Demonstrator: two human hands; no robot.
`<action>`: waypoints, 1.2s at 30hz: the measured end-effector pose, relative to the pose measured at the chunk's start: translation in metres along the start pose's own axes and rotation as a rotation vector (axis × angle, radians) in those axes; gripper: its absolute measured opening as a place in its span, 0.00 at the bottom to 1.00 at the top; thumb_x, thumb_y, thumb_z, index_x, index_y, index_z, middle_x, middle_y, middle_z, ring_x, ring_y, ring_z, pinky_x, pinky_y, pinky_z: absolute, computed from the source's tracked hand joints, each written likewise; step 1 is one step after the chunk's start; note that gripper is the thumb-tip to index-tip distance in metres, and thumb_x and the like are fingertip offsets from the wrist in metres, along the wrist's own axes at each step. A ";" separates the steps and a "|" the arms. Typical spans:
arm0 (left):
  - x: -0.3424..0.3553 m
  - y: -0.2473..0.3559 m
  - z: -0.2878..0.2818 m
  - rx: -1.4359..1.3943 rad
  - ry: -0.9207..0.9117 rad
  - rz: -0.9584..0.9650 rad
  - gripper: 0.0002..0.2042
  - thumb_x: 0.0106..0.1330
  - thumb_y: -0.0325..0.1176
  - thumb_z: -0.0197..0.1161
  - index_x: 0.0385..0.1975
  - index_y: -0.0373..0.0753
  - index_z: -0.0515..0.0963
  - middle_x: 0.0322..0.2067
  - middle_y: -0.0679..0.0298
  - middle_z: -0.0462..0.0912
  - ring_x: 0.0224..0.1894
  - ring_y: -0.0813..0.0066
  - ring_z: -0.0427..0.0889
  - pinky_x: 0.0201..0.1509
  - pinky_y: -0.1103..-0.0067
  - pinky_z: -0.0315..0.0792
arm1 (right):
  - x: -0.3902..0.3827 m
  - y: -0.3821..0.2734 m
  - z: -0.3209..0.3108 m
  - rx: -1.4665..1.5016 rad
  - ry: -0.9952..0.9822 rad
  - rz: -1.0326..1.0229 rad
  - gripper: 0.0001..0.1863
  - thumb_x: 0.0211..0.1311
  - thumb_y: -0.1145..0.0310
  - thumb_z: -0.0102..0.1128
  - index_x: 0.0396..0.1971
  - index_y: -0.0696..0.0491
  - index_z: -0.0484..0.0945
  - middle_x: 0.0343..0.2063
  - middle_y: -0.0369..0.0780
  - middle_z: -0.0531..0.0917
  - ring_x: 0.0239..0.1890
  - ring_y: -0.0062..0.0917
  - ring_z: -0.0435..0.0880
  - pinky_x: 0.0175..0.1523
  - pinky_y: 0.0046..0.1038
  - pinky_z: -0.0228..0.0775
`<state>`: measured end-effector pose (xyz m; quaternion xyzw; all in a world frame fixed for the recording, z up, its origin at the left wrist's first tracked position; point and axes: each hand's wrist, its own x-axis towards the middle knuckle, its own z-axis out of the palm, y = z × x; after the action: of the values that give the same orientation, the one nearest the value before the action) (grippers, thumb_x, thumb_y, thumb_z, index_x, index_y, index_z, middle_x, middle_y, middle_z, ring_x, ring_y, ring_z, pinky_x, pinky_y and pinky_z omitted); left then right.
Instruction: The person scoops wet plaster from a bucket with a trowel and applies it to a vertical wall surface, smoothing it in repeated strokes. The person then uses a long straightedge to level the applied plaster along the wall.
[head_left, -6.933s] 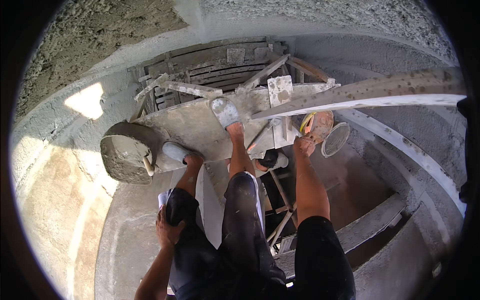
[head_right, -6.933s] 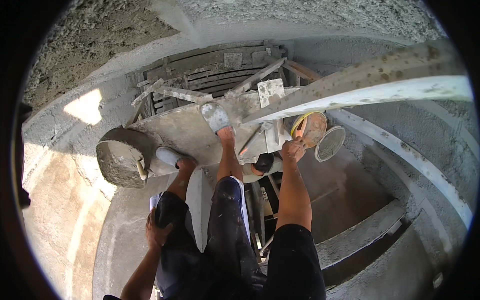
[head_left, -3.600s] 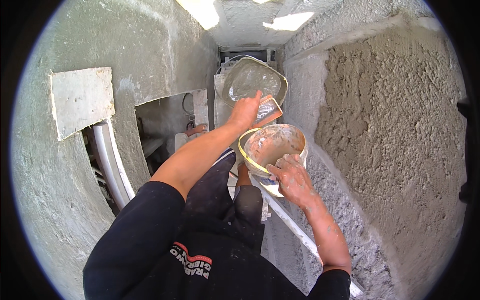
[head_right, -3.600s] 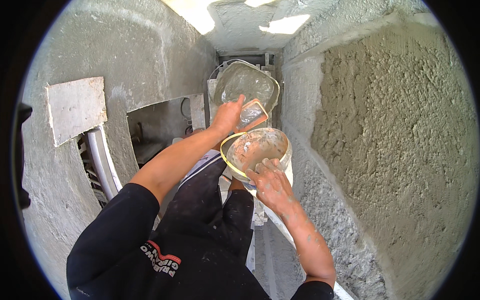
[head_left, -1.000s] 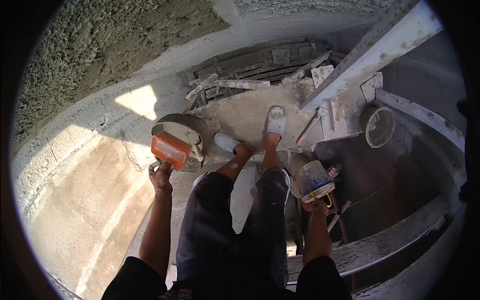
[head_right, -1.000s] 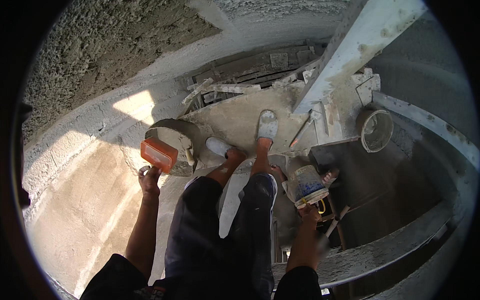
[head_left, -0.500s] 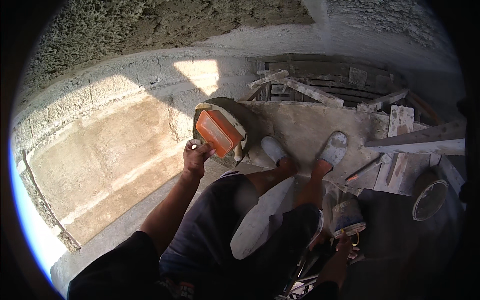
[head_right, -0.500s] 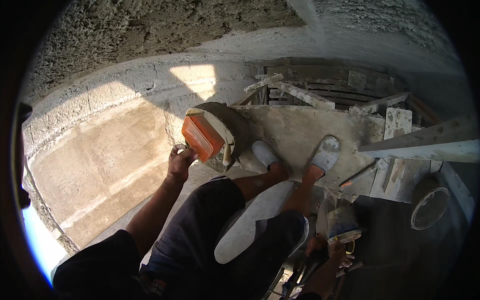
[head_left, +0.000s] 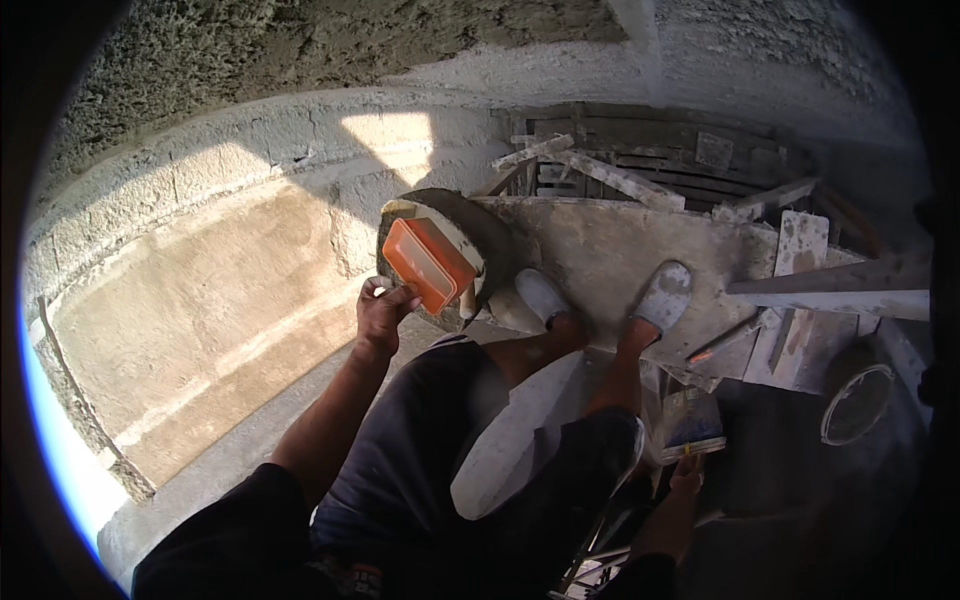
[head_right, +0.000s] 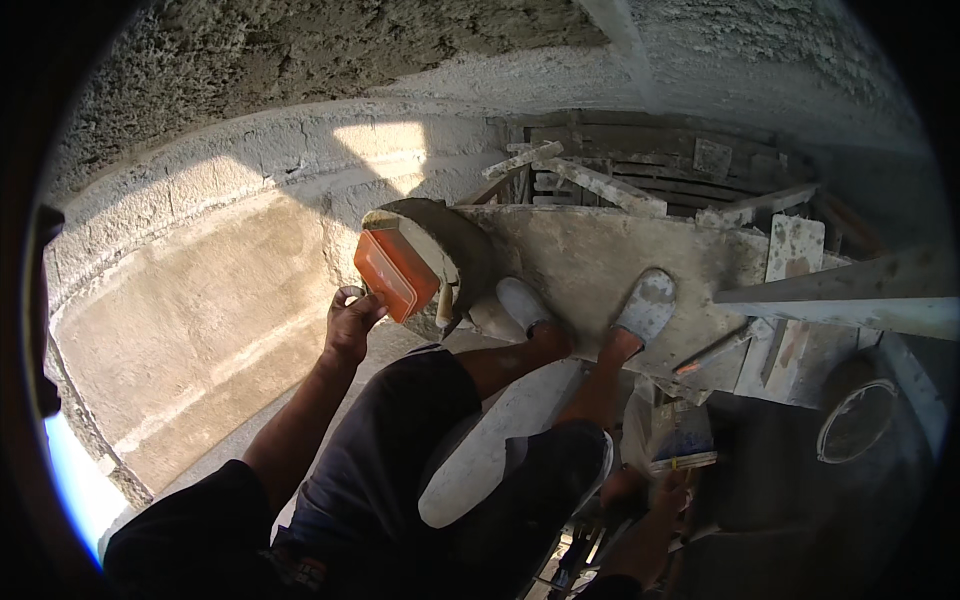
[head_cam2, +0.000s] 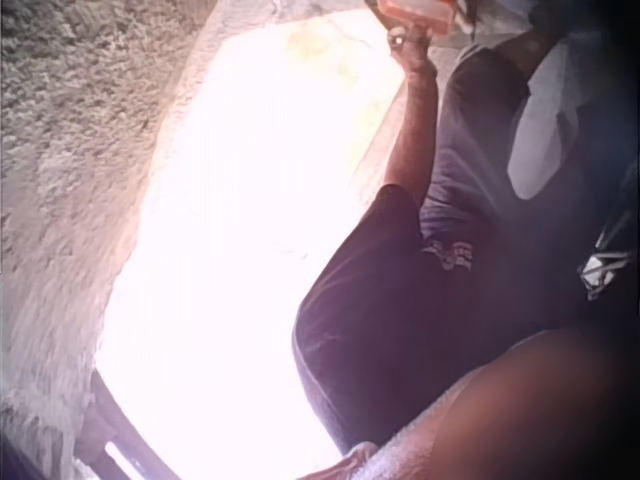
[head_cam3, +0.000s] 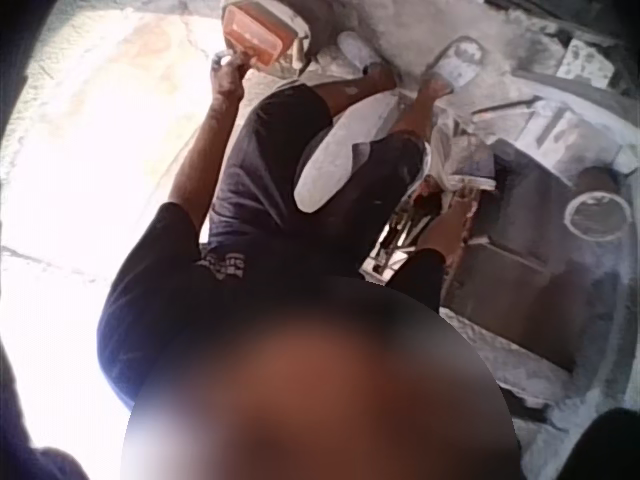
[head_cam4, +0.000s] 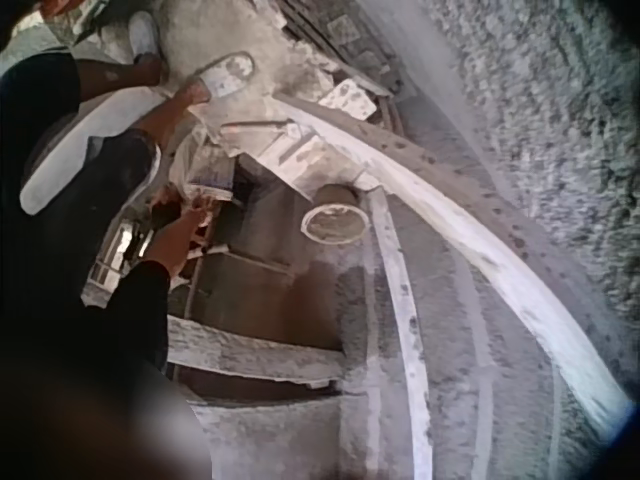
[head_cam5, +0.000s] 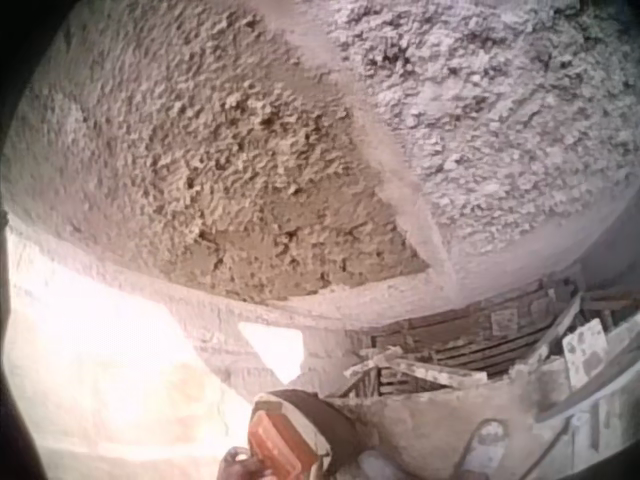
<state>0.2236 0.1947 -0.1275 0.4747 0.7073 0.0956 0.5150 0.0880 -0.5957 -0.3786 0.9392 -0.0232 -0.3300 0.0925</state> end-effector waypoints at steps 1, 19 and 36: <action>-0.001 -0.004 0.000 0.030 0.045 -0.063 0.18 0.60 0.17 0.68 0.40 0.47 0.69 0.37 0.59 0.85 0.39 0.67 0.87 0.45 0.72 0.86 | -0.002 0.006 0.004 0.195 -0.143 0.228 0.35 0.54 0.44 0.74 0.56 0.51 0.80 0.29 0.42 0.83 0.39 0.43 0.86 0.44 0.37 0.79; -0.137 0.049 -0.062 -0.115 0.102 -0.014 0.17 0.51 0.15 0.70 0.35 0.35 0.68 0.29 0.58 0.82 0.27 0.68 0.86 0.27 0.75 0.84 | -0.075 -0.452 -0.562 0.879 -0.351 -0.704 0.21 0.64 0.53 0.71 0.49 0.51 0.83 0.40 0.42 0.88 0.40 0.33 0.87 0.50 0.36 0.77; -0.191 0.034 -0.172 -0.059 0.181 -0.183 0.22 0.55 0.32 0.75 0.44 0.34 0.70 0.30 0.47 0.86 0.37 0.45 0.87 0.41 0.60 0.79 | -0.195 -0.572 -0.565 0.153 -0.226 -1.139 0.19 0.68 0.62 0.63 0.50 0.61 0.84 0.44 0.54 0.88 0.46 0.41 0.88 0.55 0.36 0.77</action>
<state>0.1056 0.1265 0.0931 0.3821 0.7882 0.1114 0.4694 0.2787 0.0758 0.0654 0.7666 0.4517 -0.4234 -0.1706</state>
